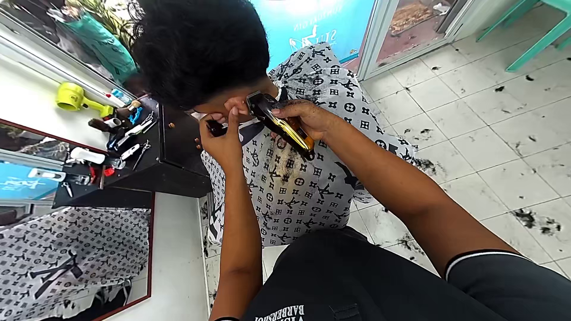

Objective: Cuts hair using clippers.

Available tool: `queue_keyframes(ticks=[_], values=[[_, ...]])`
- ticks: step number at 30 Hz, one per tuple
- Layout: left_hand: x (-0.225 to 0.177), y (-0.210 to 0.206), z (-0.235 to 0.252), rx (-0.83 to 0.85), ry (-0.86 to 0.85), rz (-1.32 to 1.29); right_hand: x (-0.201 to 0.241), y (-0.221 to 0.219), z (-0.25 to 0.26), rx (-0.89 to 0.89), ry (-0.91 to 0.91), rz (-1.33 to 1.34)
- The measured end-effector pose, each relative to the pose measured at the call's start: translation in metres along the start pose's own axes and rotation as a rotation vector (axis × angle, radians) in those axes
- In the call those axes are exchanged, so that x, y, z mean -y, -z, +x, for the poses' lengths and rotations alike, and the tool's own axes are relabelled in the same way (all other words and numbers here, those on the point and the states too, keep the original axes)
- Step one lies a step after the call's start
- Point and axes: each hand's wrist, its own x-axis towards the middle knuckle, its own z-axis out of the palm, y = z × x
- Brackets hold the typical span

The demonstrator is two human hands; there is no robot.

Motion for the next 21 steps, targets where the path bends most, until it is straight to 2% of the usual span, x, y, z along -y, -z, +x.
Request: queue_keyframes(ticks=[4, 9, 13, 21], values=[[-0.001, 0.000, 0.000, -0.002, 0.007, -0.012, 0.001, 0.003, 0.002, 0.015, -0.050, 0.036], [0.000, 0.000, 0.000, 0.005, -0.015, 0.022, 0.002, -0.003, 0.002, -0.001, 0.023, 0.061], [0.001, 0.001, 0.001, 0.002, -0.018, 0.023, 0.003, -0.006, 0.000, -0.019, -0.023, 0.060], [0.003, 0.000, 0.001, -0.005, -0.017, 0.012, 0.001, -0.011, 0.000, -0.031, 0.024, 0.060]])
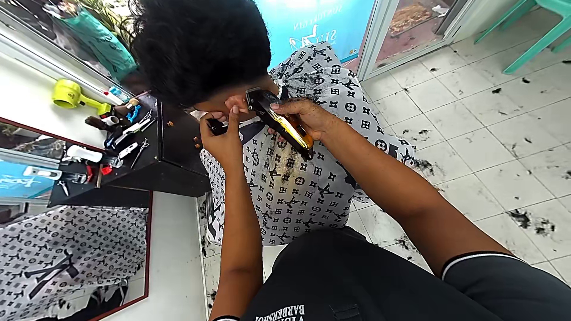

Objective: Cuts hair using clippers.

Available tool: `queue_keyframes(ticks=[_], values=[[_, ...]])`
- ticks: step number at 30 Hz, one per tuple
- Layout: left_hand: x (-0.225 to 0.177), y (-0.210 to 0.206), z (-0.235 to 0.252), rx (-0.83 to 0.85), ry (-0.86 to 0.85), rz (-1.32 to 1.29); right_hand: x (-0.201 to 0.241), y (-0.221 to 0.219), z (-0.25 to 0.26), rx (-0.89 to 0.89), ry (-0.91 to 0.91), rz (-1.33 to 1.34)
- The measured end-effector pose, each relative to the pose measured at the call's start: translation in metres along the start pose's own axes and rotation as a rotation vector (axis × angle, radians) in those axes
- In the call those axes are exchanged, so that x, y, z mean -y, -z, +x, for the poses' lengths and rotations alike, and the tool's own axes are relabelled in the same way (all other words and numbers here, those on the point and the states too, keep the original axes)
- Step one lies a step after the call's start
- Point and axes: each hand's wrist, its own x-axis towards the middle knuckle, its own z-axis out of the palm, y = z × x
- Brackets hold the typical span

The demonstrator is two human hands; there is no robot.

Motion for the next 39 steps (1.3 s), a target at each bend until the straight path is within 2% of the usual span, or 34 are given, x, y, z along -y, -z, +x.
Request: queue_keyframes(ticks=[6, 11, 15, 39], values=[[0.000, 0.000, -0.001, 0.004, 0.003, -0.027, -0.002, -0.002, -0.002, 0.012, 0.042, 0.014], [0.000, 0.002, 0.001, 0.008, -0.002, -0.020, 0.009, 0.018, -0.006, -0.021, -0.030, -0.145], [-0.001, 0.001, 0.000, 0.005, -0.014, -0.017, 0.009, 0.036, 0.002, 0.021, -0.037, -0.142], [-0.002, 0.000, 0.001, -0.008, 0.027, 0.009, 0.014, 0.028, 0.005, -0.013, -0.018, -0.171]])
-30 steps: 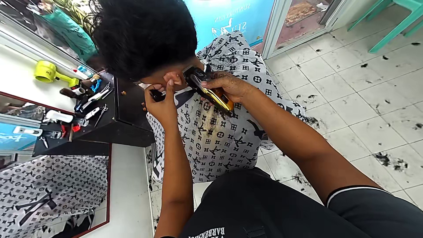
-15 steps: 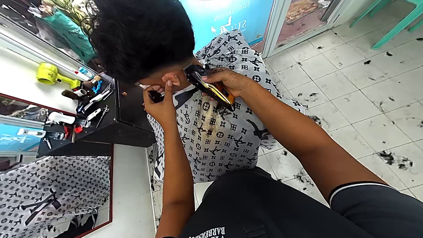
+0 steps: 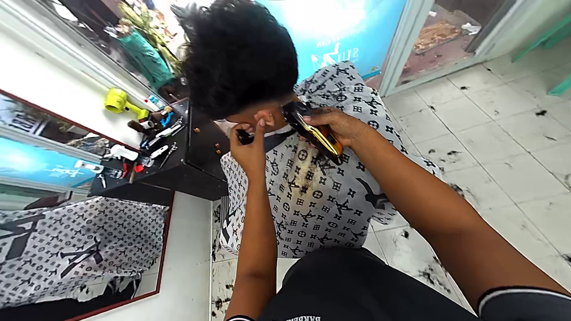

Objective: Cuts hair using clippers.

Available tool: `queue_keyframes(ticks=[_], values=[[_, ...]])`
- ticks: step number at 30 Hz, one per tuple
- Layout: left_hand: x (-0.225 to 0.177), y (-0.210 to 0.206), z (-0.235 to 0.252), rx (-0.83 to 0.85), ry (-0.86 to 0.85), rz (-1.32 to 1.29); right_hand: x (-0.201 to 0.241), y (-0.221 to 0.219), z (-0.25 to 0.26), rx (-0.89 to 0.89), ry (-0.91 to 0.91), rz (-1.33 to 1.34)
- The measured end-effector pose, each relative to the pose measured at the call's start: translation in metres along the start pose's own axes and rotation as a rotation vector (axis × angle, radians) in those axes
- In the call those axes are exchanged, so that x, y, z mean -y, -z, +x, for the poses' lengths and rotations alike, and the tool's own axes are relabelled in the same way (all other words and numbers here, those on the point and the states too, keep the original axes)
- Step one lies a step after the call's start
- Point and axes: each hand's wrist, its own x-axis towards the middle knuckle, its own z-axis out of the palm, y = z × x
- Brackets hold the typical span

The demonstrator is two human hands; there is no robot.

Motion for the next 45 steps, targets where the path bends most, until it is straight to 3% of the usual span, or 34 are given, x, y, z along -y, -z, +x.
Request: queue_keyframes(ticks=[13, 20, 29, 39, 45], values=[[0.001, -0.002, -0.001, -0.022, 0.038, 0.036, -0.016, -0.017, -0.014, 0.018, -0.079, 0.043], [0.001, 0.000, -0.003, -0.008, 0.051, 0.038, -0.011, -0.022, -0.016, -0.059, -0.090, 0.088], [0.001, 0.000, -0.002, 0.000, 0.031, 0.030, -0.004, -0.032, -0.010, -0.154, -0.073, -0.083], [-0.002, 0.001, -0.001, -0.007, 0.046, 0.034, 0.002, -0.021, -0.003, 0.013, -0.027, 0.049], [-0.001, -0.001, -0.002, -0.006, 0.062, 0.034, 0.002, -0.018, -0.004, 0.017, 0.010, 0.071]])
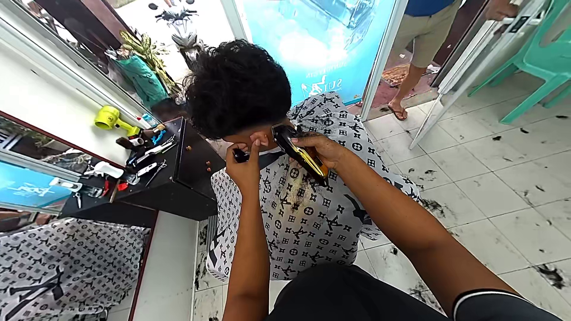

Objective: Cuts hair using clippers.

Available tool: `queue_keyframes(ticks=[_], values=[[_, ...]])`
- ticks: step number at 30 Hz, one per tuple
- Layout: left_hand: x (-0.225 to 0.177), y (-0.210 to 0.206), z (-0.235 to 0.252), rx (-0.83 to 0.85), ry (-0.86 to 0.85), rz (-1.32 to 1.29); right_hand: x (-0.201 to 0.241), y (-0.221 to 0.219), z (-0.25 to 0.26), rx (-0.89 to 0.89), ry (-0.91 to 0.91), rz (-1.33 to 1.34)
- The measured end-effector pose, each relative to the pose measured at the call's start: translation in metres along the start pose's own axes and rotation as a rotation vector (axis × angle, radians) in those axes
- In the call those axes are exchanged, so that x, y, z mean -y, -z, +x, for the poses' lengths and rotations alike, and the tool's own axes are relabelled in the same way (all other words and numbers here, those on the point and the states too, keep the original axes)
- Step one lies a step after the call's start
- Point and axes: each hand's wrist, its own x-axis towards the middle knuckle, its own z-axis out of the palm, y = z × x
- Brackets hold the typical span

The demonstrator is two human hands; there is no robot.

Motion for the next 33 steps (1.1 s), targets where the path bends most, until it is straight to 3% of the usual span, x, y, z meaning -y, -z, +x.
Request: queue_keyframes(ticks=[23, 33], values=[[-0.0026, 0.0007, 0.0000, 0.010, 0.001, 0.018, 0.0002, -0.0013, -0.0023, -0.025, 0.014, 0.051], [-0.0066, 0.0001, -0.0009, 0.007, -0.039, -0.009, 0.0021, -0.0019, -0.0080, -0.018, -0.023, -0.048]])
